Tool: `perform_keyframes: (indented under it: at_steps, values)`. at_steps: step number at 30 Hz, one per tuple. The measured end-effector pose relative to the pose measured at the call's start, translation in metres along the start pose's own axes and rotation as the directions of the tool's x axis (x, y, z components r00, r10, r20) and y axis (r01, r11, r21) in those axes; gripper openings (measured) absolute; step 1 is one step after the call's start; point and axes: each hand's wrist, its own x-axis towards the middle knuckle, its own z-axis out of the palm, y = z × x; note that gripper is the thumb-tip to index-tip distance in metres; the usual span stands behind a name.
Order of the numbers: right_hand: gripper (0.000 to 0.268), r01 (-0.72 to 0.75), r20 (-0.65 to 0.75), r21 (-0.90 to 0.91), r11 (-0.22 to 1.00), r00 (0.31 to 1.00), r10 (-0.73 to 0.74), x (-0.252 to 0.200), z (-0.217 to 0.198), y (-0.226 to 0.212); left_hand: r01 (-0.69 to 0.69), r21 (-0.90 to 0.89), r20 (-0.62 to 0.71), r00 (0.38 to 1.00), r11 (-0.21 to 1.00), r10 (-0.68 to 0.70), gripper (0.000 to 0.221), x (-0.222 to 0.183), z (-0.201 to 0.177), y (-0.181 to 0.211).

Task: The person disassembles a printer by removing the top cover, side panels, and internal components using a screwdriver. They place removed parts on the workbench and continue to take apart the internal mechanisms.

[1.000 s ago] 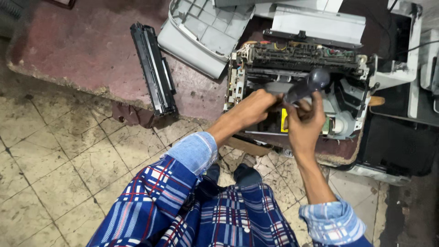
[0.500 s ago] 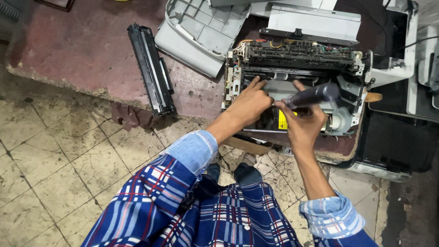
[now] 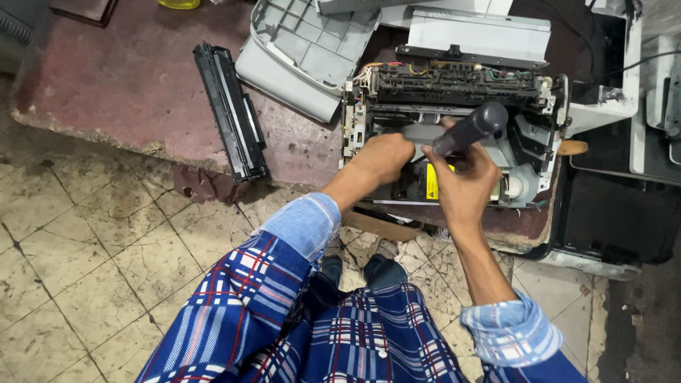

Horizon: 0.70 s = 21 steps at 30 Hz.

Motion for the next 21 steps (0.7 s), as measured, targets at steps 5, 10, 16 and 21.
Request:
perform_keyframes:
  at_steps: [5,10,16,21]
  values:
    - [0.040,-0.009,0.108,0.381,0.925,0.994,-0.035,-0.004,0.000,-0.007,-0.029,-0.038,-0.074,0.997,0.999,0.027,0.013,0.000,0.002,-0.001]
    - [0.023,0.192,0.031,0.006,0.981,0.981,-0.192,-0.010,0.013,-0.001,-0.042,-0.044,-0.076,0.996,0.998,0.039,0.013,-0.001,0.011,-0.006]
    - [0.047,0.153,0.008,-0.078,0.985,0.988,-0.153,-0.005,0.000,-0.002,-0.013,-0.037,-0.027,1.000,0.999,0.012,0.017,0.003,0.010,-0.008]
    - [0.051,0.094,-0.089,0.012,0.995,0.992,-0.093,-0.006,-0.013,-0.015,-0.046,-0.104,-0.019,0.999,0.994,0.044,0.023,0.003,-0.002,-0.005]
